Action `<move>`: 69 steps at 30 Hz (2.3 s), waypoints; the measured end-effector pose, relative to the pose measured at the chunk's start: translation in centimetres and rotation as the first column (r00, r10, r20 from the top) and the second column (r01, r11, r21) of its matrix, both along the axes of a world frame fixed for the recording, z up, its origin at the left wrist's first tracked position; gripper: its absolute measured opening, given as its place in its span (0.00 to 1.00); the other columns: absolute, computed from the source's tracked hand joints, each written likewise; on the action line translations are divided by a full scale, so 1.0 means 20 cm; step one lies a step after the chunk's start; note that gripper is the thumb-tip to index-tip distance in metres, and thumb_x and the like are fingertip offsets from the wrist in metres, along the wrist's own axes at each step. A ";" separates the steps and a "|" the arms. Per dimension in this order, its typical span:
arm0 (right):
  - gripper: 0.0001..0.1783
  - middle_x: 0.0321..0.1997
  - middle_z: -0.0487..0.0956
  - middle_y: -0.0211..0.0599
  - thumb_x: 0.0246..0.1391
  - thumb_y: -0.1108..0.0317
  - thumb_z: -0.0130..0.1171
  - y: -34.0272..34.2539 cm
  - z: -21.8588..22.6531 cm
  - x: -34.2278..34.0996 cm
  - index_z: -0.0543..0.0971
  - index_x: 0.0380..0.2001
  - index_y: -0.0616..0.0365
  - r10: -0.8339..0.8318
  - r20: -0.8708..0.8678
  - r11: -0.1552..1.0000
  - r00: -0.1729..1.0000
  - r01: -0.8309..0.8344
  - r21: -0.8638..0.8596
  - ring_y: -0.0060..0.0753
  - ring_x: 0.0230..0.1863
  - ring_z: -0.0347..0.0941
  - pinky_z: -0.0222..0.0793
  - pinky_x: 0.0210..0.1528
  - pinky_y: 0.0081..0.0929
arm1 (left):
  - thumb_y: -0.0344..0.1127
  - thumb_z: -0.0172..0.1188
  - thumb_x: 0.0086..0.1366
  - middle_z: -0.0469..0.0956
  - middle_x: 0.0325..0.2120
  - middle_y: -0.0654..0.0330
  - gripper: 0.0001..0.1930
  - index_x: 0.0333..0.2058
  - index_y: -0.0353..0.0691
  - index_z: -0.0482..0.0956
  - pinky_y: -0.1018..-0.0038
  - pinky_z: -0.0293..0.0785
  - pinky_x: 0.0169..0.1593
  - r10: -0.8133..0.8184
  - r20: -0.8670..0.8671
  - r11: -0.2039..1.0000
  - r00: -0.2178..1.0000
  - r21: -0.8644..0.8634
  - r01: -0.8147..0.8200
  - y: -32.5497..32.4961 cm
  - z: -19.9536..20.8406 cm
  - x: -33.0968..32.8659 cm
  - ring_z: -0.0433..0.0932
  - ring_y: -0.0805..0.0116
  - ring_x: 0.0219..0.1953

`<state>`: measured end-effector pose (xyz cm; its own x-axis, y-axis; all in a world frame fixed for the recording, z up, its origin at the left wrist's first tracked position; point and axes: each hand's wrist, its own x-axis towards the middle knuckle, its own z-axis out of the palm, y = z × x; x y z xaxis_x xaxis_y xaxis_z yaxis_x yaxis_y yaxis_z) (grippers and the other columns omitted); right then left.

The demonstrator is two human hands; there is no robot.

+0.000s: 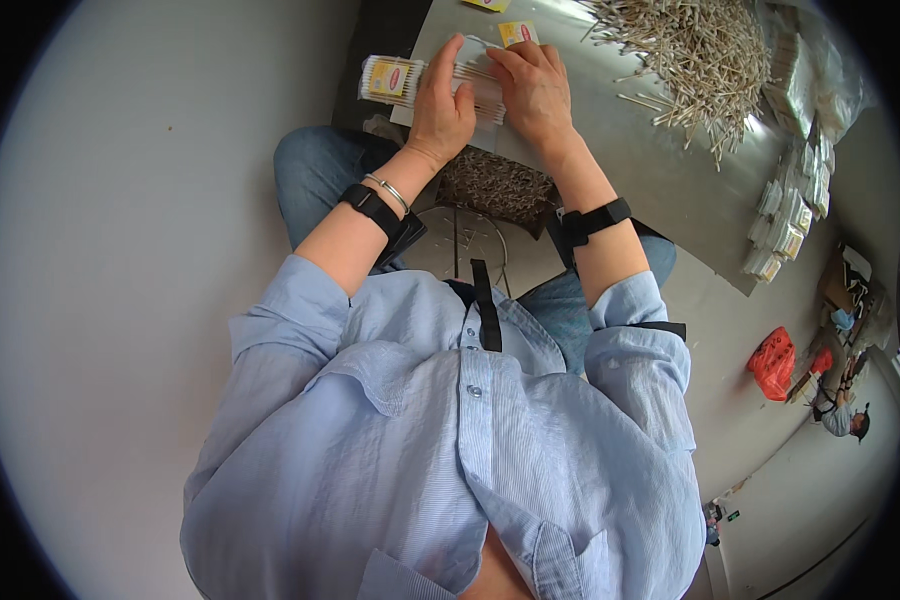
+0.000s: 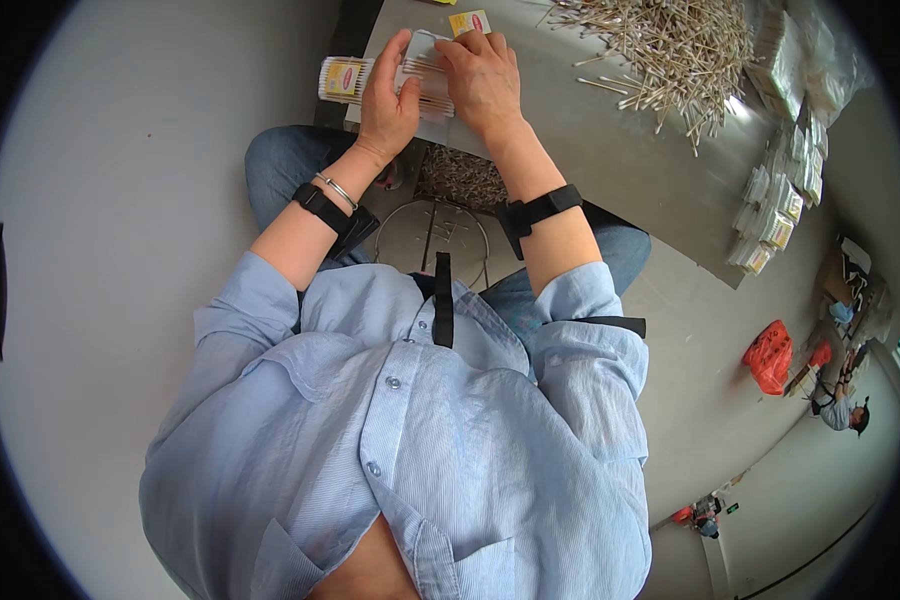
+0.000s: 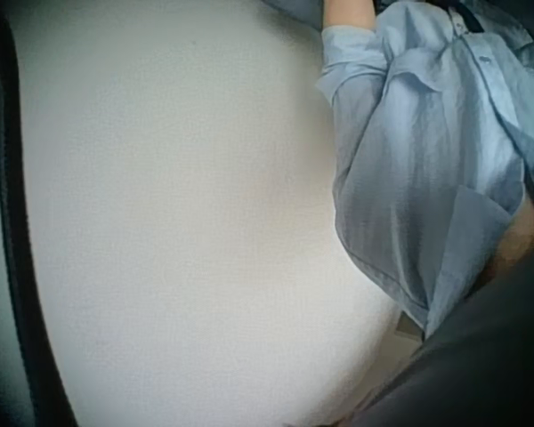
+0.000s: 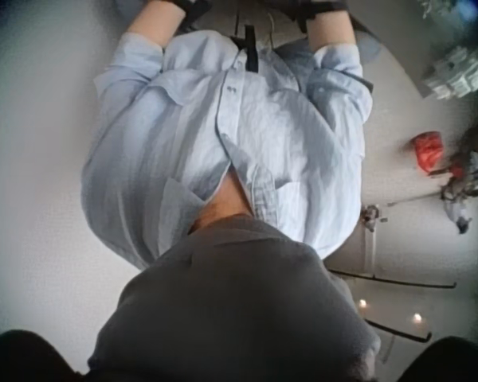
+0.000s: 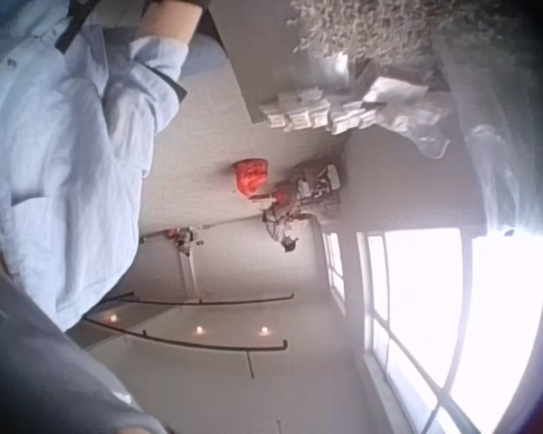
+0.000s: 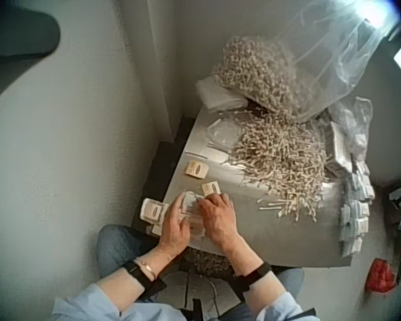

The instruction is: Packaging small cotton-tipped swabs into small plastic bags and sealing them with labels.

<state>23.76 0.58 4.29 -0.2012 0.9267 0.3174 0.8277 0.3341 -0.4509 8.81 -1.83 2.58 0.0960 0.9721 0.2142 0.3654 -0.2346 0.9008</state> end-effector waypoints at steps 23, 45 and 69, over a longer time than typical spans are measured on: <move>0.21 0.60 0.66 0.48 0.66 0.63 0.38 -0.16 -0.08 -0.13 0.68 0.54 0.64 -0.266 -0.799 0.952 0.540 0.279 -0.129 0.41 0.63 0.60 0.54 0.64 0.32 | 0.29 0.43 0.68 0.69 0.55 0.43 0.21 0.59 0.36 0.63 0.65 0.64 0.59 -0.047 0.088 0.999 0.995 -0.015 0.048 0.00 0.04 -0.03 0.69 0.46 0.57; 0.27 0.63 0.64 0.48 0.54 0.77 0.51 -0.27 0.01 -0.15 0.65 0.58 0.63 0.023 -0.078 0.993 0.997 -0.032 -0.111 0.54 0.66 0.55 0.51 0.67 0.44 | 0.38 0.39 0.72 0.72 0.53 0.50 0.19 0.56 0.38 0.68 0.69 0.65 0.58 0.052 0.304 0.999 0.951 -0.030 -0.045 0.00 -0.01 -0.01 0.71 0.54 0.57; 0.32 0.69 0.52 0.58 0.64 0.57 0.42 -0.30 -0.01 -0.10 0.54 0.63 0.71 -0.086 -0.309 0.996 0.947 0.070 -0.061 0.59 0.72 0.42 0.39 0.71 0.46 | 0.40 0.40 0.71 0.75 0.50 0.50 0.19 0.54 0.39 0.70 0.68 0.67 0.56 0.020 0.242 1.000 0.970 -0.015 -0.017 0.00 0.03 -0.01 0.73 0.52 0.54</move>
<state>21.75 -5.50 4.17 -0.0265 0.9514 0.3068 0.6666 0.2455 -0.7038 8.52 -1.91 3.26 0.0247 0.9759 0.2167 0.1398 -0.2180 0.9659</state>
